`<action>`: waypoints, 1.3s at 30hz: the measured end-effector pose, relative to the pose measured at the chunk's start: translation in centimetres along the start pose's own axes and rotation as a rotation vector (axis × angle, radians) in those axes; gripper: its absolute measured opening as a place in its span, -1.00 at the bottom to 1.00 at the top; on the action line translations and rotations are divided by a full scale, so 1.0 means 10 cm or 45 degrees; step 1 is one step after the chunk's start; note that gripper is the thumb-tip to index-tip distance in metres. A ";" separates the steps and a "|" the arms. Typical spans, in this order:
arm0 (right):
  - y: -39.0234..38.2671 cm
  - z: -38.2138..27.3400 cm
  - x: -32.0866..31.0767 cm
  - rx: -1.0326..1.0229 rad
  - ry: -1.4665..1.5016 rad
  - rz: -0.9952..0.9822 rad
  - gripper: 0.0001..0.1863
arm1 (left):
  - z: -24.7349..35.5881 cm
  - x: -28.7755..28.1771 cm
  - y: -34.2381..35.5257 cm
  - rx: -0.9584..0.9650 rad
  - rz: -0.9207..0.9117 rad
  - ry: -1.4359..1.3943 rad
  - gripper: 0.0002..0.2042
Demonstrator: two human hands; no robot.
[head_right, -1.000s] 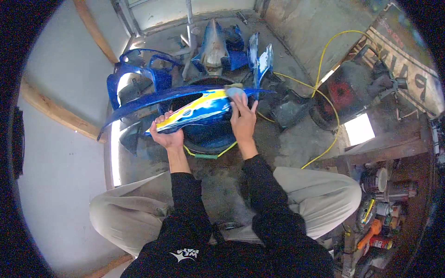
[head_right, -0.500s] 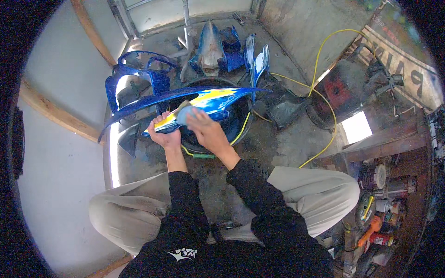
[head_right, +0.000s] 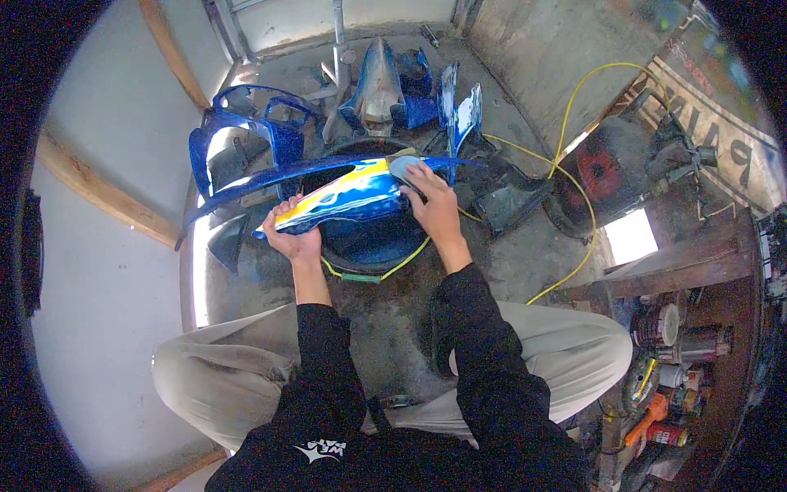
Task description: The person holds a painted motorcycle fairing piece and rubs its surface with a sanding pad over a bucket of water.
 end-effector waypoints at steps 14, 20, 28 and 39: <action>0.16 -0.23 -0.26 0.054 0.143 -0.237 -0.61 | 0.01 0.00 0.01 0.013 0.020 -0.007 -0.82; 0.23 -0.23 -0.22 0.202 0.226 -0.006 -0.64 | -0.01 0.00 0.00 -0.026 -0.025 -0.022 -0.82; 0.01 -0.12 -0.21 -0.055 0.009 0.042 -0.62 | -0.03 0.00 -0.01 -0.024 -0.030 -0.025 -0.81; -0.19 -0.12 -0.08 0.031 -0.122 -0.239 -0.40 | 0.00 -0.04 0.02 -0.041 -0.055 -0.056 -0.80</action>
Point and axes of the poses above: each hand's wrist, its own y-axis towards the middle knuckle, its own x-axis out of the palm, z = x × y, the point moved 2 cm from there along y, towards the middle knuckle, and after that the axes turned 14 degrees about x, right-handed, at the moved point
